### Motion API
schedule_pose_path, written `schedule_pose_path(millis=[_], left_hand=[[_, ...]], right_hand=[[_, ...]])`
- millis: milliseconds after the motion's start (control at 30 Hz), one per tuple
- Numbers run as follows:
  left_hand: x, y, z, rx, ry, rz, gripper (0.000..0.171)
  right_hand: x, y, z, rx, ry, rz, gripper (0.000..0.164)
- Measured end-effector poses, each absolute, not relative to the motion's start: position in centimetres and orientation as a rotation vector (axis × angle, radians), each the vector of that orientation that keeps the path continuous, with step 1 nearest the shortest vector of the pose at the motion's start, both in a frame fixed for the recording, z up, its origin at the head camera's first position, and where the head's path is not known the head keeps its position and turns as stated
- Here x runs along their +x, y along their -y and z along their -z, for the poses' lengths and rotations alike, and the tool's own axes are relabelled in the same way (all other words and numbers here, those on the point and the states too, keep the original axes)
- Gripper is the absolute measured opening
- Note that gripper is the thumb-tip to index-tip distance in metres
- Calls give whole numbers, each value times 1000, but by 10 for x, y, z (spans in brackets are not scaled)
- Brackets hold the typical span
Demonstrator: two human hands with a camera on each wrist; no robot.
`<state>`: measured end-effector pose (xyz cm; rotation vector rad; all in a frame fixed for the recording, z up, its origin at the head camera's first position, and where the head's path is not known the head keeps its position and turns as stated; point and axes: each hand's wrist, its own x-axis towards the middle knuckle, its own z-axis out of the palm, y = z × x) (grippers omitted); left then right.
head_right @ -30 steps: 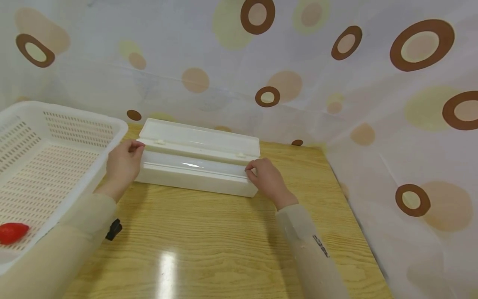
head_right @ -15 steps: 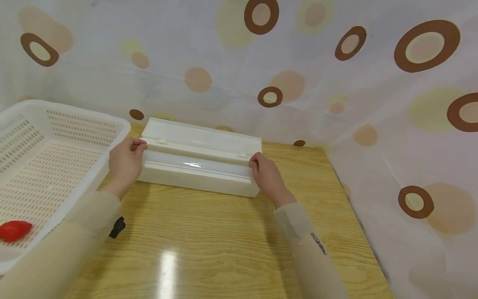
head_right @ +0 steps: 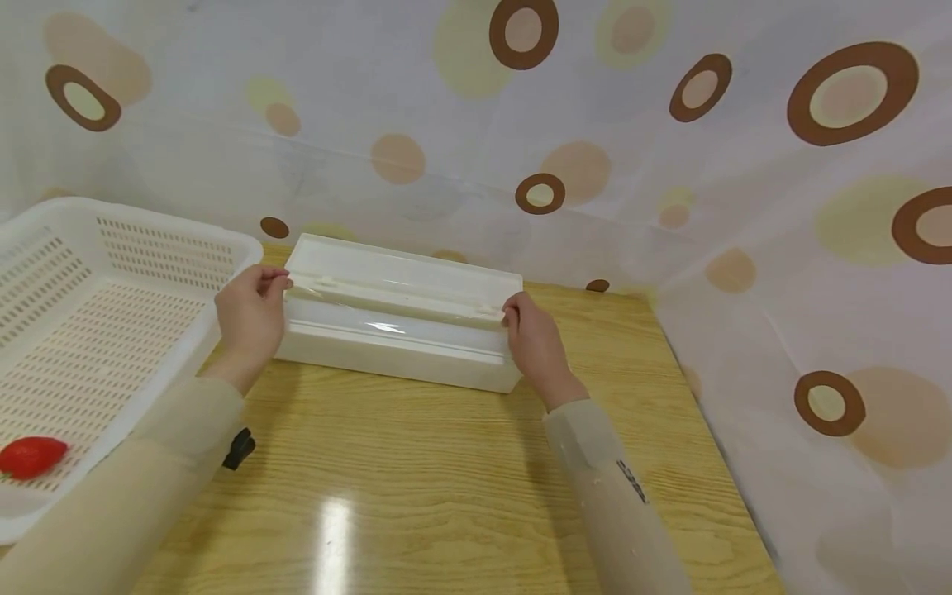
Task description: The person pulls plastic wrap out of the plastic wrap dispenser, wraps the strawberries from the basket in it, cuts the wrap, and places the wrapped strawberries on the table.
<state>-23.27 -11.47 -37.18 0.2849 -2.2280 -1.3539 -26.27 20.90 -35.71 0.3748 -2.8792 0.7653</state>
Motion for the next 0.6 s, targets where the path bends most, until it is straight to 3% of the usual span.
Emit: schedule_pose_path(millis=[600], left_hand=[[-233, 111, 355, 208, 1966, 1382, 17]], right_hand=[[-257, -204, 335, 352, 2699, -896, 21]])
